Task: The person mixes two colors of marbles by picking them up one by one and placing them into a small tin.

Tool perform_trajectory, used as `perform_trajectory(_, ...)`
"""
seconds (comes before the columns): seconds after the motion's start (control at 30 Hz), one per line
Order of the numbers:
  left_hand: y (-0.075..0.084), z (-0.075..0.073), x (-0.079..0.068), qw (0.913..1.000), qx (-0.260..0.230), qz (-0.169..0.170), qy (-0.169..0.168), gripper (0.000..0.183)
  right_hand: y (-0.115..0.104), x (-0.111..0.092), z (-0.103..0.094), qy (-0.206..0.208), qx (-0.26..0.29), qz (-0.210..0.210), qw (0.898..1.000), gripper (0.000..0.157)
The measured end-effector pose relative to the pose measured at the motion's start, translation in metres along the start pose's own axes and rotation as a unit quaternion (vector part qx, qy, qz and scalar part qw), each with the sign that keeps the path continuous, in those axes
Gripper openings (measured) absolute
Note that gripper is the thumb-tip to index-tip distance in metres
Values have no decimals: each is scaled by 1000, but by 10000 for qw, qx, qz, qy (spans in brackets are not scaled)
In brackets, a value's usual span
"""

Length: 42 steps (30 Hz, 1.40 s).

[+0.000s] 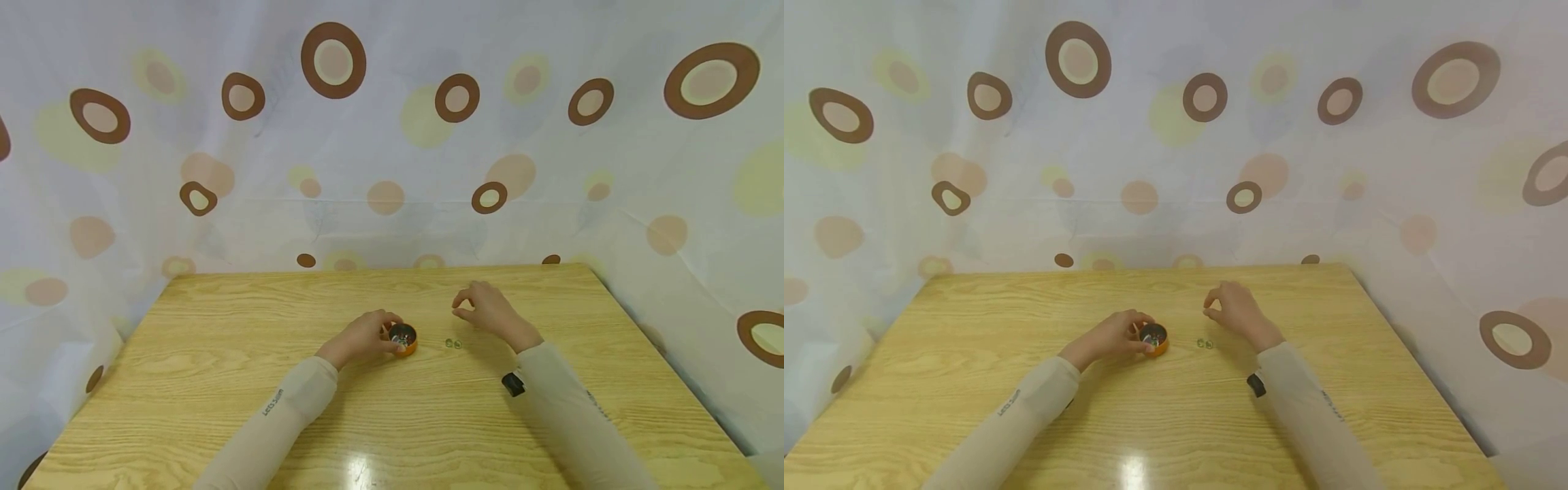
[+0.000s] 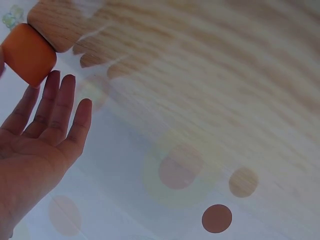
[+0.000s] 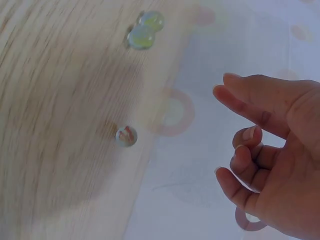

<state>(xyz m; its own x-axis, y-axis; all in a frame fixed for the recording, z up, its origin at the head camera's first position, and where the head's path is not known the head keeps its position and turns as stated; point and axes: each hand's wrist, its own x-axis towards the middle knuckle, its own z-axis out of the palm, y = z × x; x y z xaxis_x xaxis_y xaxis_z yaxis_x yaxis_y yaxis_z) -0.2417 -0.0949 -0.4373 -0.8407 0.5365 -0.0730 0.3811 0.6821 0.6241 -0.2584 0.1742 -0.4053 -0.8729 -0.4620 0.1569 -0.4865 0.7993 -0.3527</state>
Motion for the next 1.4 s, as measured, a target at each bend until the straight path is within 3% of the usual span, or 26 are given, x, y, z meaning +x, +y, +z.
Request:
perform_trajectory(0.23,-1,0,0,10000,-35,35,22,52,16,-4,-2,84,-478,157,9987,10)
perform_trajectory(0.43,0,0,0,10000,-3,25,14,51,22,-9,-4,10,-768,536,9956,8)
perform_trajectory(0.93,-1,0,1,10000,-62,-7,-31,52,35,-15,-6,-443,-790,1573,9834,11)
perform_trajectory(1.4,-3,2,2,10000,-68,38,-24,52,43,-16,-3,-726,-729,1995,9745,9)
